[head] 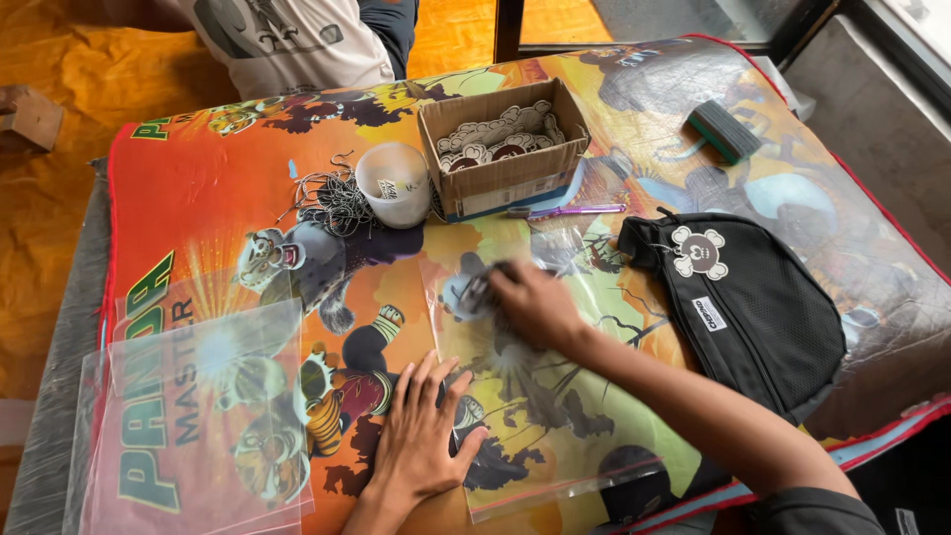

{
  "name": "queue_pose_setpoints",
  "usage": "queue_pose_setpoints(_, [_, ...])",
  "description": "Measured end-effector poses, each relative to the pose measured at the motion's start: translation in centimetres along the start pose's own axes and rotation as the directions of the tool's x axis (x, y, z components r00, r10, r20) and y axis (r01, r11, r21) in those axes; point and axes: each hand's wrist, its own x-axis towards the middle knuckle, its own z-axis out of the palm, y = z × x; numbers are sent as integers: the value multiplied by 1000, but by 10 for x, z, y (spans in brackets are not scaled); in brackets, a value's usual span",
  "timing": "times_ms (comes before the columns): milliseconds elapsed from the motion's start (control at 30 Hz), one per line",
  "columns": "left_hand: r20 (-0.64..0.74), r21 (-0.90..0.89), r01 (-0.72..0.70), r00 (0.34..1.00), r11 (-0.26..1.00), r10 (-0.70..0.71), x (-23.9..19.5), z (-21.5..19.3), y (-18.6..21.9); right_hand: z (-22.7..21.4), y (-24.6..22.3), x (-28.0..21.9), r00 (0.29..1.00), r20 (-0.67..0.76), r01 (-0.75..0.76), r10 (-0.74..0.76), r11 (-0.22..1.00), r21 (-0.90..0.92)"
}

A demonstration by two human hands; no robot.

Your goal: The person cleans a black bag with a brush, attaches a bear-shaped keychain to the zipper, and then places the bag into a clear plastic bag. They wipe the plastic bag with a cloth before sealing it.

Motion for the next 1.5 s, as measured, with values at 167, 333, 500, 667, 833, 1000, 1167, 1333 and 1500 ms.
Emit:
queue_pose_setpoints(167, [-17,-11,5,1000,1000,-5,1,-3,3,-8,74,8,946,21,-296,323,890,-348])
queue_pose_setpoints(333, [-10,-24,18,1000,1000,-18,3,-3,3,-15,23,-13,866,20,-407,499,728,-552])
queue_pose_setpoints(500, [17,-6,27,999,1000,-27,1,0,2,-2,-59,-81,959,222,244,-175,908,-341])
queue_pose_setpoints(667, [-21,-11,19,1000,1000,-20,1,-1,4,-29,18,-34,975,165,-125,150,981,-150])
queue_pose_setpoints(833, [-23,-24,22,999,999,-22,1,-1,4,-20,85,-19,924,1,-345,383,834,-431])
queue_pose_setpoints(1000, [-20,5,24,1000,1000,-24,1,1,3,3,-17,-57,950,227,-76,214,865,-495])
queue_pose_setpoints(1167, [-27,3,13,1000,1000,-13,1,1,2,9,-69,-129,960,112,277,-257,929,-247])
queue_pose_setpoints(1333, [-20,-30,40,999,999,-41,1,-1,3,-5,20,-140,987,-47,-157,151,920,-358])
queue_pose_setpoints(1500, [-30,14,42,999,999,-41,2,-1,4,-33,14,-146,952,-153,-307,266,818,-487])
